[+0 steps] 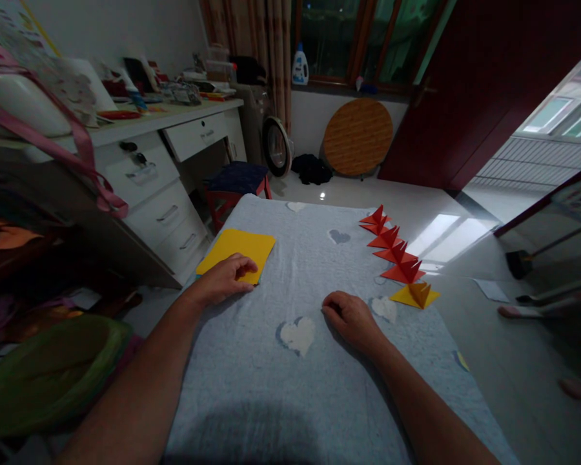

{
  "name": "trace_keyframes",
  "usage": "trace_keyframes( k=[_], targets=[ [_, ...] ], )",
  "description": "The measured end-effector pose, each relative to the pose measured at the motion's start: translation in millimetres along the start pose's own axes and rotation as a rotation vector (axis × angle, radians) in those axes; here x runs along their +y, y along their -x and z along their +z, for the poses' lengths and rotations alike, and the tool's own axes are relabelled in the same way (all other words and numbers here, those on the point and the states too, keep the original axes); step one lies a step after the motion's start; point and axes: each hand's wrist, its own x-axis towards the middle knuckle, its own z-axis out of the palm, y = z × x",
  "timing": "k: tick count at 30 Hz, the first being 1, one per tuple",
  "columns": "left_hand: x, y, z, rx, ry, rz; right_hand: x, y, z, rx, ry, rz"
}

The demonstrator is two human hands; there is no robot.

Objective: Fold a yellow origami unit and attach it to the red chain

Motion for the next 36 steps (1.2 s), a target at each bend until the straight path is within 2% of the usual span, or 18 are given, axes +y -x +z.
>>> trace_keyframes(
  k=[6,10,15,18,22,25,28,33,36],
  targets=[
    [-8.0,0.2,-1.5,0.010,0.060,0.004,-0.5,-0.2,-0.4,-0.002,-0.001,0.003],
    [-5.4,-0.8,-2.5,0.042,0.045,-0.013,0.4,-0.2,0.8,0.001,-0.004,0.013],
    [8.9,-2.6,8.7,0.285,-0.082,0.044,0.8,-0.6,0.6,-0.009,-0.012,0.009],
    [24.0,0.5,22.5,0.360,-0.072,0.107,0.2,-0.5,0.0,-0.015,-0.013,0.008],
    [46.0,9.4,43.7,0.325,0.025,0.183,2.7,0.8,2.4,0.031,-0.086,-0.011],
    [59.8,17.2,59.4,0.253,0.065,0.289,5.4,2.6,6.8,0.195,-0.117,-0.058],
    [71.3,25.3,73.0,0.191,0.130,0.372,4.9,4.6,11.4,0.339,-0.046,-0.152],
    [85.6,37.4,86.0,0.072,0.251,0.474,1.6,5.1,15.4,0.316,0.055,-0.303],
    [87.2,38.1,88.4,0.037,0.197,0.538,5.6,4.6,13.1,0.322,0.033,-0.361]
  ],
)
